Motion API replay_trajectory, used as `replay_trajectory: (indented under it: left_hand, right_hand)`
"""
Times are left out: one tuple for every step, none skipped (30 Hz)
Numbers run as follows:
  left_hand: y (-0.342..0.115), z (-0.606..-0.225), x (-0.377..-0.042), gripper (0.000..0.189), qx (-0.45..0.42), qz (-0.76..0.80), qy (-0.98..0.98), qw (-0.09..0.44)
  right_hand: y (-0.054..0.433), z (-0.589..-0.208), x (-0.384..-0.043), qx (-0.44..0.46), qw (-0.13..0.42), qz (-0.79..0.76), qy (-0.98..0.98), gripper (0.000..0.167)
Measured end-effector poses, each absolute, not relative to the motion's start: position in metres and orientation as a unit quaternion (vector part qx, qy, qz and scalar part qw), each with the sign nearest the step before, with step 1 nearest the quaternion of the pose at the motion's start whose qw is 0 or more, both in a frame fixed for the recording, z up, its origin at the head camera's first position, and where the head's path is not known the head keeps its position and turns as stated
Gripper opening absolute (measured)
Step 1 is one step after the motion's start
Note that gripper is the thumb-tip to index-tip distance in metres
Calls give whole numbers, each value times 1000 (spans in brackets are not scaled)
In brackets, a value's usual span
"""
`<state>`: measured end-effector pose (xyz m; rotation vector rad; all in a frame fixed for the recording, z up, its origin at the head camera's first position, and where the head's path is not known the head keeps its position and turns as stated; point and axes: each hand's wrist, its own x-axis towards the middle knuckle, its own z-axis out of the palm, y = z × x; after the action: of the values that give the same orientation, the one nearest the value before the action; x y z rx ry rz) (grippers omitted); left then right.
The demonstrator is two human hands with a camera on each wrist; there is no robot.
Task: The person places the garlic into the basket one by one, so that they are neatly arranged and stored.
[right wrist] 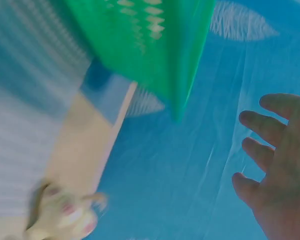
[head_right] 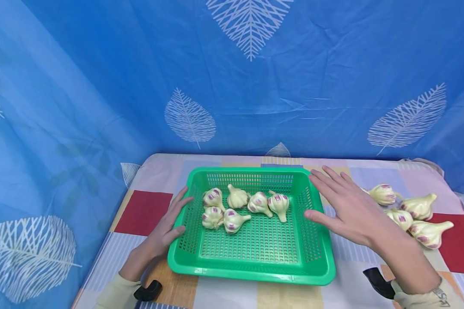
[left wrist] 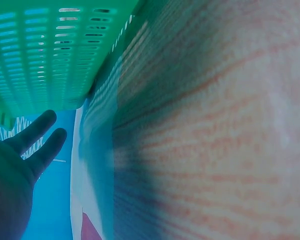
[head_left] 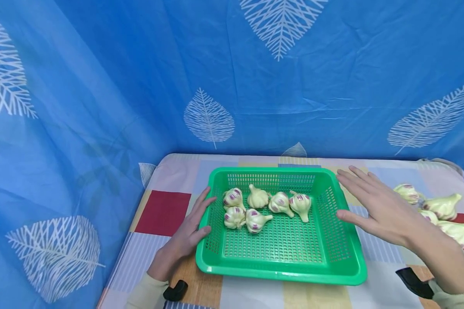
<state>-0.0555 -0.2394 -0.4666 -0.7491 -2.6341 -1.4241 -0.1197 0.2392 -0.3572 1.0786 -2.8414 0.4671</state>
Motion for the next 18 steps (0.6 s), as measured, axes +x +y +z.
replay_trajectory:
  left_hand:
    - [-240,-466,-56,72,-244,-461,-853,28]
    - [-240,-466,-56,72,-246,-461,-852,28]
    - [-241,-465,-56,72,-247,-461,-852,29]
    - [-241,-465,-56,72,-246,-461,-852,28]
    - [-242,-465,-56,72,-245,-460,-853,28]
    - [-242,-464,-56,72,-244,-459,-854,27]
    - [-242,-464,-56,72,-241,-459,-855,26]
    - [-243,-463,-55,72,-239,-457,-856,27]
    - [-243,-463,-54,72,-237,-455,-858,28]
    - [-243,-463,-54,72,-235,-454,-859,29]
    - [-243,-462,-53,73,-233,-453,-860,30]
    - [-243,-462,-52,73,-232,-453,-860,31]
    - [-243,-462,-52,73,-231,-452,-861,32]
    - [-243,-462,-51,73,-230,-450,-862,33]
    - [-244,-462,-51,73,-231,-448,-863,33]
    - [-244,-462,-51,73,-232,-447,-863,33]
    - [-245,-462,-51,73,-233,-446,-863,32]
    - [-245,-461,-51,73,-235,-446,-863,31]
  right_hand:
    - [245,-361,-117,342,37,155,-926,86]
    - [251,-364,-114,331,39,157,-930,86]
    - [257,-368,-111,318,42,158,-934,86]
    - [262,-372,-108,307,43,157,-938,86]
    - [268,-377,-105,297,44,157,-941,86]
    - [274,-381,-101,287,43,157,-944,86]
    - [280,-386,-98,278,44,156,-947,86]
    - [286,-390,-95,269,43,155,-950,87]
    - [291,-393,-92,260,42,155,-952,88]
    - [296,-397,-90,251,38,157,-954,88]
    - [301,-399,-88,241,34,163,-956,89]
    - [306,-402,-85,230,29,167,-958,89]
    - [310,-404,-83,219,23,173,-960,90]
    - [315,-406,-81,206,17,179,-962,90]
    - [320,-408,-78,194,11,186,-963,90]
    - [324,-411,-76,179,4,190,-965,90]
    - [329,-414,-73,166,-3,193,-967,90]
    - [333,-416,-71,152,-8,193,-969,91]
